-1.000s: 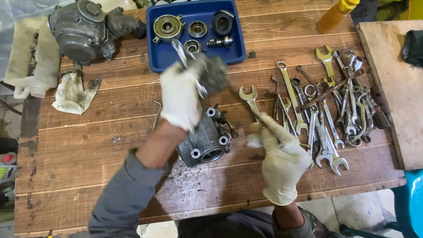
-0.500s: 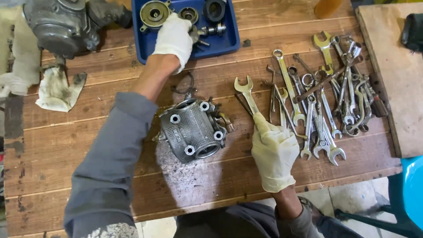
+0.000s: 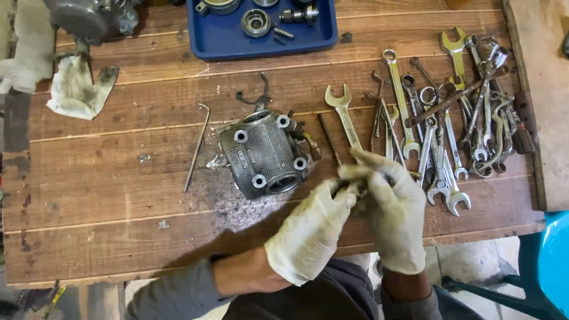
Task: The person assembles a small engine casing on a wooden workbench. They use a hex key to tighten bolts, then insert a metal ring and a piston into the casing, rotating the part to align components. The person continues to adjust and tighten the assembly by hand.
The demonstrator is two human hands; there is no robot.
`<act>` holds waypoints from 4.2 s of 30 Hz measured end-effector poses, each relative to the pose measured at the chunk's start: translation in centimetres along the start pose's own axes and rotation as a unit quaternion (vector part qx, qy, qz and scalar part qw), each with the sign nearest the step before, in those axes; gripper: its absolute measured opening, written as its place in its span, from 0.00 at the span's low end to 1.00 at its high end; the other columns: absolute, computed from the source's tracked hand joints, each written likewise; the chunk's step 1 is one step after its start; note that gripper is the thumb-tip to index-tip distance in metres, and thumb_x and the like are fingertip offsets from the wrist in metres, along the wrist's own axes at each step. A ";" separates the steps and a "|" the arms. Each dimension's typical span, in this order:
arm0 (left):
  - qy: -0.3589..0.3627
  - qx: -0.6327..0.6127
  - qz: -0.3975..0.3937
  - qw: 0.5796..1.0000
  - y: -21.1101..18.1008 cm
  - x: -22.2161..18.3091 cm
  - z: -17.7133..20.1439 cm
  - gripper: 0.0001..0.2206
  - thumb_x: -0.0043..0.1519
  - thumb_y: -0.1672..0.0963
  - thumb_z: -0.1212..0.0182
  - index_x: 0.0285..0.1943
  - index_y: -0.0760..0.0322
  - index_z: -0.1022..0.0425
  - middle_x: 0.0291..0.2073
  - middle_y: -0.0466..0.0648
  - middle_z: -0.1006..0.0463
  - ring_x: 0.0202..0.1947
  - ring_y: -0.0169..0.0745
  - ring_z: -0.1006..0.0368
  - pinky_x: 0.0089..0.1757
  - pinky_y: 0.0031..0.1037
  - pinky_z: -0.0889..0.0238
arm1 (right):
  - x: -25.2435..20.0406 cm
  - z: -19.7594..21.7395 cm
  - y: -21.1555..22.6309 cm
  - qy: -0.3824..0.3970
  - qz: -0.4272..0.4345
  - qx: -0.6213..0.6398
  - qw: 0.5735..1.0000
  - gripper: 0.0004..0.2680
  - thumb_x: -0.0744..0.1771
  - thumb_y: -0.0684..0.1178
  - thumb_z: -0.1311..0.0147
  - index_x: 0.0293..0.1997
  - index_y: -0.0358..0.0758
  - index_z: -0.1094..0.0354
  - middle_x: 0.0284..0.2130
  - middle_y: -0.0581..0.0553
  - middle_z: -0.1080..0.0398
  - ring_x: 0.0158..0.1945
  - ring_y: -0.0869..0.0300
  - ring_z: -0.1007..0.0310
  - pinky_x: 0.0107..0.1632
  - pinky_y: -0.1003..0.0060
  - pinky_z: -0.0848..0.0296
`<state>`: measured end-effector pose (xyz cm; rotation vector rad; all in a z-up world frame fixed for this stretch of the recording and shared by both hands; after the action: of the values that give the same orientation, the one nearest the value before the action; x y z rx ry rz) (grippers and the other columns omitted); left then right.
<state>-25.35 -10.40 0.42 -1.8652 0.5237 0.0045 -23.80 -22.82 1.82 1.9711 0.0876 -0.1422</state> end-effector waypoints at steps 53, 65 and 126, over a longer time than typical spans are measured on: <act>-0.171 0.101 -0.017 0.980 2.3 -5.1 14.2 0.12 0.59 0.64 0.38 0.51 0.71 0.20 0.18 0.61 0.18 0.16 0.42 0.24 0.16 0.24 0.34 | -0.9 -5.1 -11.4 -0.119 0.451 -0.600 0.650 0.01 0.64 0.45 0.40 0.33 0.46 0.27 0.18 0.53 0.38 0.19 0.56 0.33 0.27 0.66 0.31; -0.157 0.154 0.031 0.975 1.7 -6.4 14.1 0.20 0.61 0.61 0.43 0.64 0.62 0.25 0.32 0.48 0.15 0.31 0.35 0.23 0.38 0.27 0.28 | -5.1 -0.8 -7.8 -0.112 0.234 -0.458 0.850 0.05 0.66 0.34 0.47 0.36 0.32 0.24 0.24 0.46 0.25 0.21 0.67 0.32 0.23 0.76 0.34; -0.341 0.293 -0.232 0.863 2.4 -4.9 11.1 0.29 0.66 0.62 0.44 0.78 0.65 0.45 0.76 0.63 0.44 0.75 0.62 0.51 0.70 0.52 0.60 | -0.3 -2.4 -7.6 -0.061 0.042 -0.299 0.951 0.19 0.65 0.35 0.43 0.64 0.37 0.31 0.59 0.37 0.27 0.67 0.54 0.33 0.72 0.57 0.40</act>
<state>-27.91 0.67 -4.49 -1.2235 -0.3960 0.1634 -24.98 -17.57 -4.14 1.3537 -0.0322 -0.1590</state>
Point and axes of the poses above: each hand's wrist, its own x-axis towards the middle knuckle, its own z-axis out of the back of the hand, y = z × x, the point moved 2 cm from there along x, towards the middle knuckle
